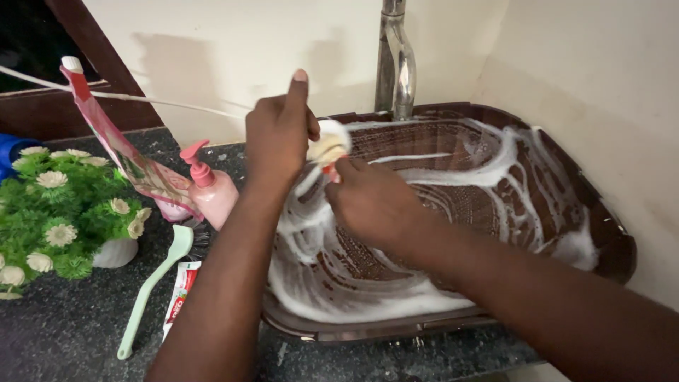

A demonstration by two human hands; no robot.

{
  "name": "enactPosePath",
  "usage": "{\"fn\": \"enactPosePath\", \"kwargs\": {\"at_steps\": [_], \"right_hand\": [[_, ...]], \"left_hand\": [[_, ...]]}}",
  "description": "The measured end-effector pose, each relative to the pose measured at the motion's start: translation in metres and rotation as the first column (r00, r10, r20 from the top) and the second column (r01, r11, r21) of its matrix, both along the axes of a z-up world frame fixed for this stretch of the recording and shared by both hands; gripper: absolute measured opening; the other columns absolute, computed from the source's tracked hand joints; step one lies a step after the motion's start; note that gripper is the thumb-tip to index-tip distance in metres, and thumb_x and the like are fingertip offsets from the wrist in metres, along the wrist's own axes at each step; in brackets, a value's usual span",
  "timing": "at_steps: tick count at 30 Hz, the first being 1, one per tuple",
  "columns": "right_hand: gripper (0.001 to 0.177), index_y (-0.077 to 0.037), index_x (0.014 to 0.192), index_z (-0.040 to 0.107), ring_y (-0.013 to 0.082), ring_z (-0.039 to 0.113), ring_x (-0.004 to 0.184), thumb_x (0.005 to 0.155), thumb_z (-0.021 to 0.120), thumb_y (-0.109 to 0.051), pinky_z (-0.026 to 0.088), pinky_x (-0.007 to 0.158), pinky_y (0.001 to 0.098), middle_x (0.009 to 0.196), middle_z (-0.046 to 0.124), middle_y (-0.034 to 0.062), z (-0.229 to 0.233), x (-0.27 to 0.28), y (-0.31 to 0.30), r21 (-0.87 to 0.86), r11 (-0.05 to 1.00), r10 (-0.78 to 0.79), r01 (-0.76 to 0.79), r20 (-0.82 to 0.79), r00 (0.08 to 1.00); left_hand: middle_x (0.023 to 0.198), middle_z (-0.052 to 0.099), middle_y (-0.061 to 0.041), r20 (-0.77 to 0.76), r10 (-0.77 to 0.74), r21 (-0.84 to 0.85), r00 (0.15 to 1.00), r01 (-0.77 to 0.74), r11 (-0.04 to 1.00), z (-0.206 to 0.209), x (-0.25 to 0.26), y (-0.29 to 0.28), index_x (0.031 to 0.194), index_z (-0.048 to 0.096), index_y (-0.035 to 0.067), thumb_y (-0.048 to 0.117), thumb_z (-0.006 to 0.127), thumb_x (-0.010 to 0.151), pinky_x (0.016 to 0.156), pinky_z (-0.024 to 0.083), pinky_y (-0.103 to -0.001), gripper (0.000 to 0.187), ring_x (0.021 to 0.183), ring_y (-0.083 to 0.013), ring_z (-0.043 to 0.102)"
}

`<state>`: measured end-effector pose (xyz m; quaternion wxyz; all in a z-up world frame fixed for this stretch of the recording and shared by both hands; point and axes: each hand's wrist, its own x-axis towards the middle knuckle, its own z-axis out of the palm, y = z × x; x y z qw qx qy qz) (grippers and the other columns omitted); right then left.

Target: The person scrubs the inside of a brown plastic basket with a toothbrush and soap. They move the brush in circular motions to clean the textured surface and drain area.

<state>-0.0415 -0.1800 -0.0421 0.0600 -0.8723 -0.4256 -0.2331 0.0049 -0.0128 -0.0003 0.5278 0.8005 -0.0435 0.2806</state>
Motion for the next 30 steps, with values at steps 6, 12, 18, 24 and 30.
{"fn": "enactPosePath", "kwargs": {"at_steps": [6, 12, 18, 24, 30], "right_hand": [[0.016, 0.000, 0.086, 0.074, 0.0351, 0.067, 0.091, 0.075, 0.067, -0.009, 0.058, 0.076, 0.0464, 0.093, 0.068, 0.0228, -0.013, 0.007, -0.017, -0.096, 0.945, -0.311, 0.313, 0.035, 0.950], [0.016, -0.002, 0.087, 0.077, 0.0360, 0.069, 0.094, 0.077, 0.068, -0.011, 0.059, 0.077, 0.0442, 0.095, 0.071, 0.0242, -0.009, 0.024, -0.051, -0.198, 0.792, -0.572, 0.577, 0.089, 0.816], [0.020, -0.010, 0.103, 0.080, 0.0337, 0.075, 0.099, 0.094, 0.062, -0.016, 0.061, 0.079, 0.0467, 0.107, 0.077, 0.0154, 0.022, 0.014, -0.054, -0.321, 0.615, -0.788, 0.721, -0.214, 0.577], [0.024, -0.008, 0.113, 0.076, 0.0347, 0.074, 0.100, 0.092, 0.068, -0.017, 0.064, 0.071, 0.0490, 0.114, 0.072, 0.0160, 0.027, 0.008, -0.046, -0.467, 0.464, -0.886, 0.752, -0.244, 0.395], [0.013, -0.009, 0.093, 0.080, 0.0302, 0.074, 0.091, 0.086, 0.068, -0.011, 0.059, 0.072, 0.0444, 0.094, 0.076, 0.0143, -0.004, 0.031, -0.057, -0.273, 0.624, -0.769, 0.732, -0.052, 0.637]], "left_hand": [[0.051, 0.064, -0.011, -0.097, 0.020, 0.066, 0.995, -0.013, 0.998, 0.003, -0.004, -0.003, 0.057, 0.069, 0.003, 0.060, 0.045, 0.097, 0.066, 0.052, -0.038, 0.074, 0.054, -0.0251, 0.066], [0.051, 0.063, -0.012, -0.139, 0.018, 0.123, 0.990, -0.001, 0.992, 0.003, -0.007, -0.007, 0.057, 0.069, 0.002, 0.060, 0.046, 0.097, 0.068, 0.052, -0.039, 0.074, 0.055, -0.0268, 0.065], [0.052, 0.064, -0.010, -0.162, 0.004, 0.160, 0.987, 0.022, 0.987, 0.004, -0.009, -0.010, 0.059, 0.070, 0.003, 0.060, 0.046, 0.097, 0.069, 0.052, -0.039, 0.072, 0.055, -0.0259, 0.067], [0.053, 0.064, -0.011, -0.181, -0.043, 0.155, 0.982, 0.072, 0.985, 0.002, -0.011, -0.013, 0.062, 0.069, 0.002, 0.059, 0.048, 0.098, 0.067, 0.053, -0.039, 0.071, 0.055, -0.0259, 0.066], [0.054, 0.064, -0.012, -0.206, -0.043, 0.168, 0.978, 0.079, 0.983, 0.005, -0.016, -0.015, 0.062, 0.069, 0.001, 0.057, 0.048, 0.098, 0.066, 0.052, -0.039, 0.070, 0.055, -0.0256, 0.065]]}}
